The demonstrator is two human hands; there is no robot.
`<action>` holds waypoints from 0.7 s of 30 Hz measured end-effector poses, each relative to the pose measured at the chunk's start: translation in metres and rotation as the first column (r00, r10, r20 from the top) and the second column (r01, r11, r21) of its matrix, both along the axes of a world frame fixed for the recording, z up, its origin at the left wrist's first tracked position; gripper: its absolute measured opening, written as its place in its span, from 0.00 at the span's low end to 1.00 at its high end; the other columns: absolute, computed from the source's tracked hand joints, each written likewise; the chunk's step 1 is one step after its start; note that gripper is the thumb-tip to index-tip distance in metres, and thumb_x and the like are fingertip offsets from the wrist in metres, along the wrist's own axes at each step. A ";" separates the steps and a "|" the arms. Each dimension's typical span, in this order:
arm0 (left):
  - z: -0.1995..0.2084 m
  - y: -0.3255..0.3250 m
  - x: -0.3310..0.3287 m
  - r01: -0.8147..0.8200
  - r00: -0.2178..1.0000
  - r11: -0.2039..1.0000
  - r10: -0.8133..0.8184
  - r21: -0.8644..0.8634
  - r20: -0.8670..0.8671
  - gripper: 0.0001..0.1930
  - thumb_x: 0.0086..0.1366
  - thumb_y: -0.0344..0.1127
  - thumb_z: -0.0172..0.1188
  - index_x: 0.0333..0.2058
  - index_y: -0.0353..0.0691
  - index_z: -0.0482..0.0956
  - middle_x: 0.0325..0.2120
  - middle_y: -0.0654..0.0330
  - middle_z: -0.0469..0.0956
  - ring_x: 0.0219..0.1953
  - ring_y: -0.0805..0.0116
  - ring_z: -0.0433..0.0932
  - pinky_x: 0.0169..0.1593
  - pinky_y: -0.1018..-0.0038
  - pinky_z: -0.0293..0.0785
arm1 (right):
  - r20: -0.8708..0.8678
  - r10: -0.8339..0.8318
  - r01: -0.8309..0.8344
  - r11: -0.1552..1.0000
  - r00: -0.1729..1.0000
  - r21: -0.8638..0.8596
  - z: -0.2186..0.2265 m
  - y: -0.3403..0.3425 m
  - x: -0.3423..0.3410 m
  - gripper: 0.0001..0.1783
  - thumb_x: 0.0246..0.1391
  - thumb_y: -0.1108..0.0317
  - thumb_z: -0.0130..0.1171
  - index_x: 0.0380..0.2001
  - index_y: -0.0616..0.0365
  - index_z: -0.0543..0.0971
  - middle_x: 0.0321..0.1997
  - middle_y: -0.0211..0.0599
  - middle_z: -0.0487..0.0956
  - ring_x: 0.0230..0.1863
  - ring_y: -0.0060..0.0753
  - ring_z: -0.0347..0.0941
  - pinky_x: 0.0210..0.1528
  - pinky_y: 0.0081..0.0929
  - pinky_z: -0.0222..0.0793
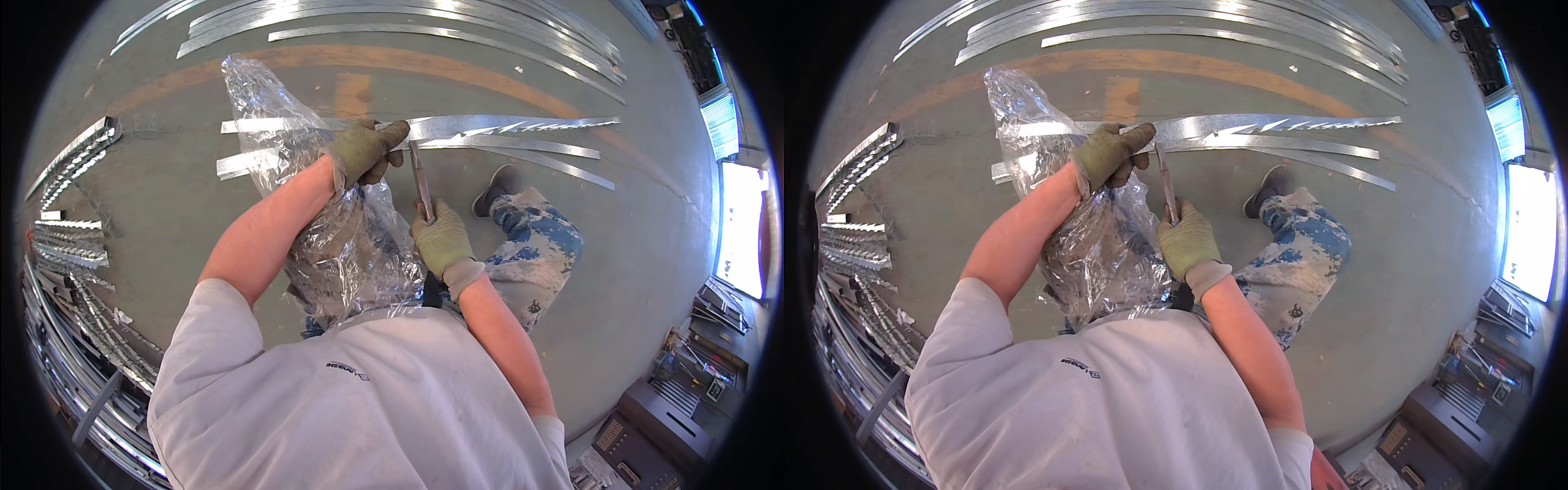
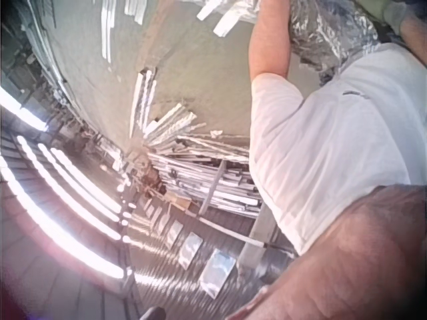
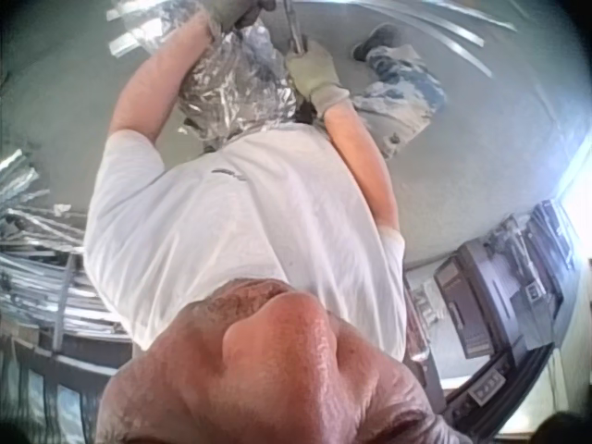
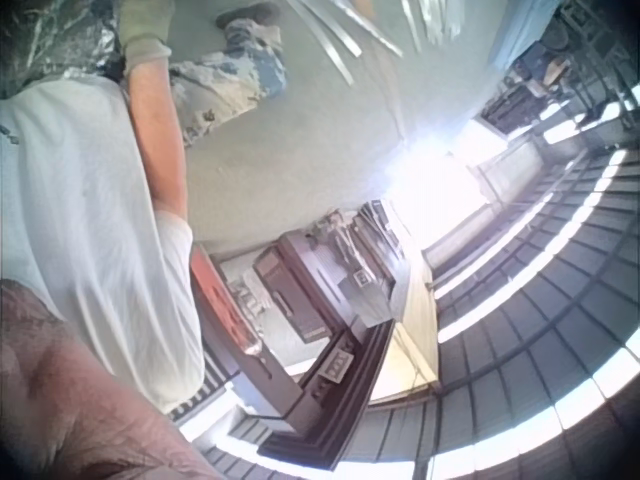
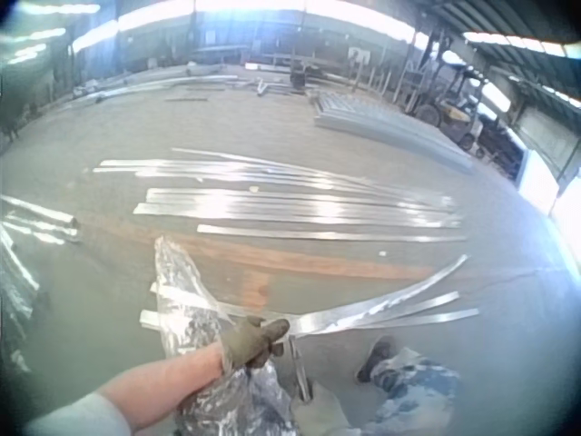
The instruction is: The person sits on the floor and uses tin snips to cut a long metal strip into shorter pieces. The cut pieces are placed on the floor beside the work area.
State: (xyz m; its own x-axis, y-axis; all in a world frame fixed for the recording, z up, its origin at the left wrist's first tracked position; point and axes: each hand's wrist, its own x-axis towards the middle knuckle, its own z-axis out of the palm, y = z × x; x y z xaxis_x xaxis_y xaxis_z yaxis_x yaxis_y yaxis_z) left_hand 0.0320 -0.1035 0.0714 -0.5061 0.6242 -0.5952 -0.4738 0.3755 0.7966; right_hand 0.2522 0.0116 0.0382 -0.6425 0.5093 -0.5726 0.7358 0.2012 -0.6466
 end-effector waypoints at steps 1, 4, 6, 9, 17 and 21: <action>0.004 0.000 0.000 0.006 1.000 1.000 -0.006 0.003 -0.001 0.27 0.78 0.58 0.69 0.39 0.33 0.81 0.21 0.59 0.78 0.13 0.72 0.64 0.19 0.69 0.61 | 0.016 0.019 -0.020 0.998 1.000 0.056 0.009 -0.002 -0.003 0.23 0.67 0.60 0.63 0.61 0.56 0.83 0.51 0.61 0.88 0.54 0.67 0.85 0.58 0.54 0.79; 0.006 0.000 0.000 0.027 0.999 1.000 -0.026 0.015 -0.018 0.28 0.79 0.58 0.67 0.38 0.33 0.81 0.18 0.60 0.75 0.13 0.72 0.64 0.19 0.69 0.60 | 0.066 0.109 -0.123 0.959 0.992 0.256 0.031 -0.009 -0.011 0.24 0.66 0.61 0.61 0.63 0.54 0.81 0.52 0.64 0.88 0.57 0.70 0.85 0.60 0.58 0.79; -0.007 0.001 -0.002 0.040 0.998 0.999 -0.039 0.023 -0.051 0.28 0.79 0.59 0.65 0.36 0.33 0.82 0.16 0.61 0.72 0.12 0.71 0.63 0.19 0.68 0.58 | 0.105 0.108 -0.135 0.948 0.989 0.290 0.034 -0.014 -0.014 0.25 0.66 0.62 0.60 0.64 0.55 0.79 0.52 0.66 0.87 0.58 0.71 0.84 0.61 0.59 0.79; -0.017 0.004 -0.001 0.021 0.998 0.998 -0.018 0.064 -0.052 0.29 0.80 0.58 0.64 0.34 0.33 0.82 0.13 0.61 0.69 0.12 0.71 0.63 0.18 0.66 0.56 | 0.190 0.105 -0.165 0.928 0.976 0.333 0.045 -0.022 -0.020 0.26 0.66 0.63 0.60 0.64 0.58 0.77 0.54 0.68 0.87 0.59 0.73 0.84 0.63 0.61 0.79; -0.013 0.012 0.000 0.067 0.995 0.997 -0.064 0.032 -0.082 0.29 0.81 0.59 0.61 0.35 0.32 0.82 0.12 0.59 0.68 0.11 0.68 0.63 0.19 0.66 0.54 | 0.290 0.070 -0.198 0.876 0.955 0.440 0.046 -0.030 -0.024 0.26 0.67 0.61 0.61 0.63 0.60 0.75 0.56 0.70 0.86 0.60 0.75 0.83 0.65 0.61 0.79; -0.003 0.014 0.002 0.068 0.995 0.997 -0.070 -0.025 -0.075 0.26 0.82 0.56 0.61 0.39 0.33 0.83 0.16 0.57 0.73 0.11 0.70 0.62 0.18 0.66 0.54 | 0.293 0.082 -0.205 0.886 0.953 0.416 0.049 -0.024 -0.032 0.26 0.67 0.61 0.60 0.63 0.62 0.76 0.63 0.67 0.84 0.66 0.70 0.82 0.69 0.58 0.77</action>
State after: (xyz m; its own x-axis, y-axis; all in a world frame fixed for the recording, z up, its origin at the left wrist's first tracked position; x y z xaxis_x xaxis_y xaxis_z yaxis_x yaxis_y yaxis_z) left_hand 0.0336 -0.0898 0.0680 -0.5060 0.6464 -0.5710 -0.3850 0.4231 0.8202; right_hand 0.2200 -0.0120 0.0873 -0.5874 0.6597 -0.4689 0.8053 0.5341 -0.2574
